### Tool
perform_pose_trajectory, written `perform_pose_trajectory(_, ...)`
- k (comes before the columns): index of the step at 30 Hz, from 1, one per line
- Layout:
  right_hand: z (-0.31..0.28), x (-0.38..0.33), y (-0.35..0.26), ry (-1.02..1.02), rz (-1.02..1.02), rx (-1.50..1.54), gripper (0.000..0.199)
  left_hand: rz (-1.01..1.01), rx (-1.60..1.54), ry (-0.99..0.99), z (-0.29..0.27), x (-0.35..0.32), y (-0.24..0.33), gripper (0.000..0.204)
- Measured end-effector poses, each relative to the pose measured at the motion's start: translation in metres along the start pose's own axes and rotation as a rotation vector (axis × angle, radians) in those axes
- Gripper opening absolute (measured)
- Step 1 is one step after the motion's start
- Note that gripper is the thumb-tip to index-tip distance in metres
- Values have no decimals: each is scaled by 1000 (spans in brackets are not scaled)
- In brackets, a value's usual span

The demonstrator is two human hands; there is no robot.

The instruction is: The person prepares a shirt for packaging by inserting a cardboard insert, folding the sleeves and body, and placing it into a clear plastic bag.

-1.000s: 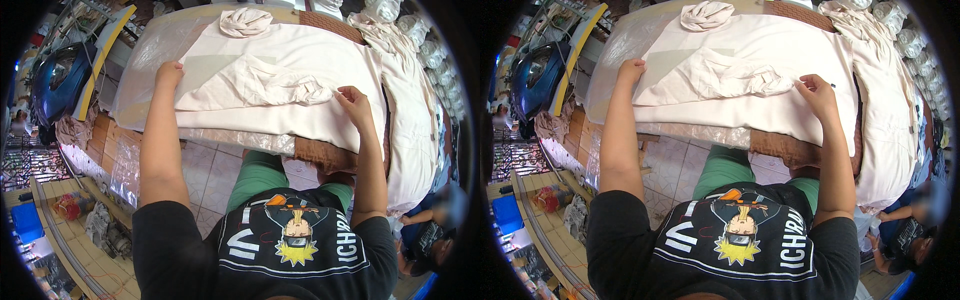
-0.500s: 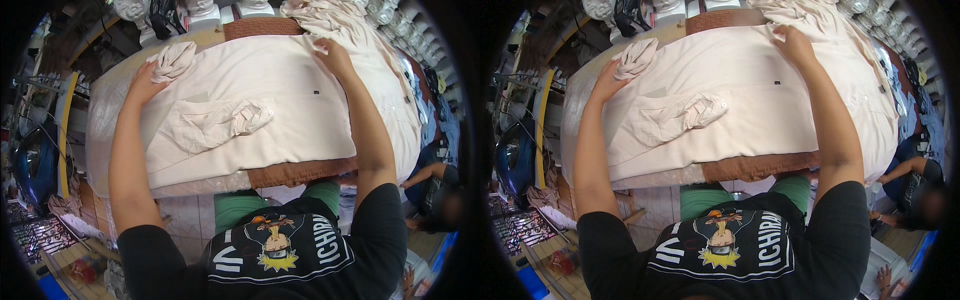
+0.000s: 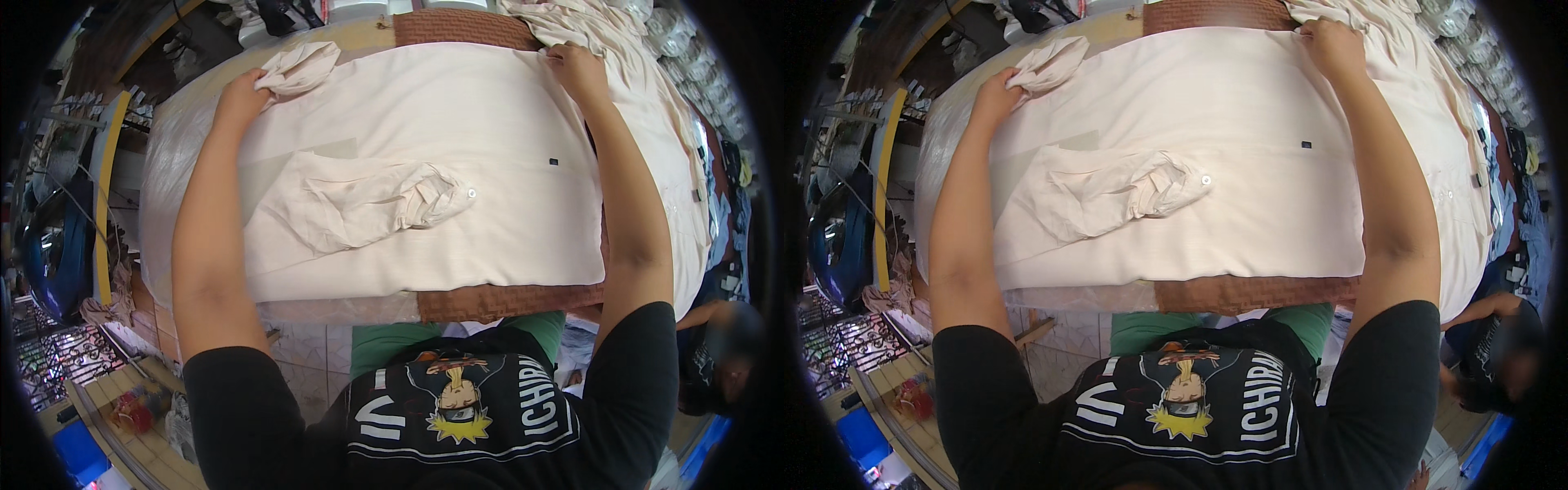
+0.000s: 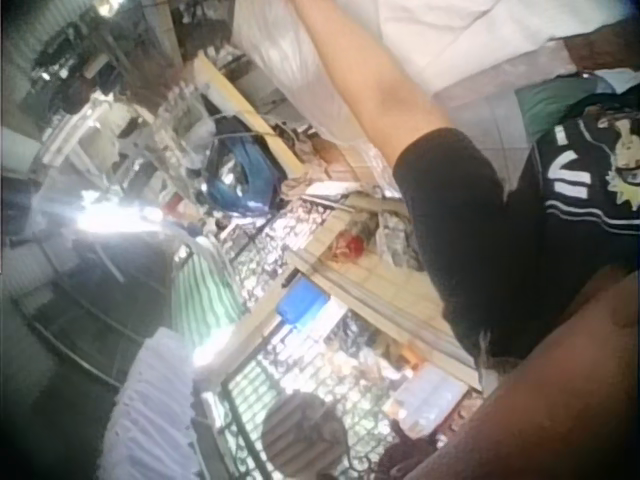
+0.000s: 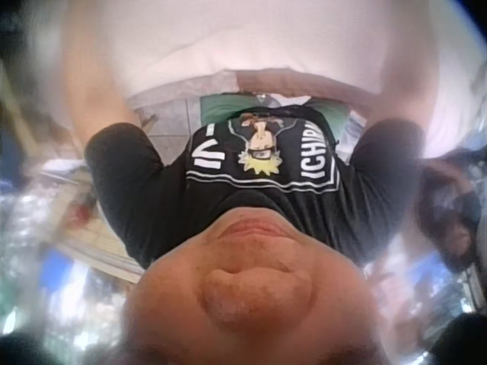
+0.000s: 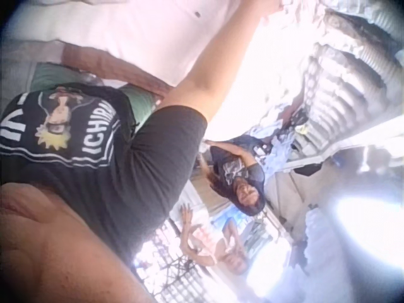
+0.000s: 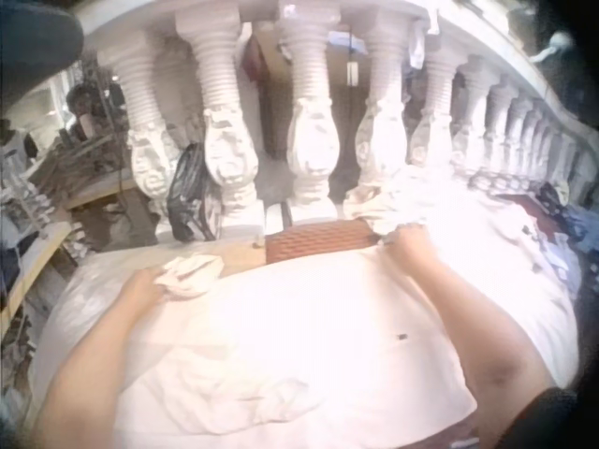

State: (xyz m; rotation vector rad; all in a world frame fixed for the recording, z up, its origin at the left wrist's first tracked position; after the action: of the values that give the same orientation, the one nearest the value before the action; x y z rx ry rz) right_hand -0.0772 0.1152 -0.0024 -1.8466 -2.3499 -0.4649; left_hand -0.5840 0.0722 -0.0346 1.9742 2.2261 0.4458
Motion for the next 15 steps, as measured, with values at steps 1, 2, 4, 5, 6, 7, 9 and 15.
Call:
perform_pose_trajectory(1, -3, -1, 0, 3, 4, 36, 24, -38, -15, 43, -7, 1, 1, 43)
perform_pose_trajectory(2, -6, -3, -1, 39, 14, 37, 24, -76, -30, 86, -13, 2, 0, 43)
perform_pose_trajectory(4, -14, -8, -6, 117, 32, 45, 24, -28, -118, 112, -18, 12, -12, 44)
perform_pose_trajectory(5, -16, -11, -16, 193, -23, 85, 24, -10, -159, 124, -20, 13, -21, 44)
perform_pose_trajectory(6, -18, -17, -25, 265, -71, 123, 24, 11, -125, 161, -20, 12, -24, 44)
perform_pose_trajectory(7, -21, -25, -37, 332, -122, 163, 24, 27, -91, 192, -18, 7, -24, 43)
perform_pose_trajectory(9, -30, -46, -59, 231, -212, 301, 23, 65, -73, 187, -16, -9, -15, 42)
perform_pose_trajectory(15, -65, -120, -81, -202, -59, 545, 20, 229, -315, -136, -13, -103, 47, 33)
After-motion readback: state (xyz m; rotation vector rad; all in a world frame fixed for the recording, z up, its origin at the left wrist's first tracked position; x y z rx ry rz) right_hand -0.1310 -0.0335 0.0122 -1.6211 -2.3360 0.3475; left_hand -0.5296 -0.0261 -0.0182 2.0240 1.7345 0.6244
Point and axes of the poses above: each hand's wrist, its own x-axis towards the middle knuckle, its own z-axis out of the palm, y = z × x, the point moved 3 cm from there along x, towards the middle knuckle, and after that the axes turned 4 degrees about -z, right-handed, at the moved point
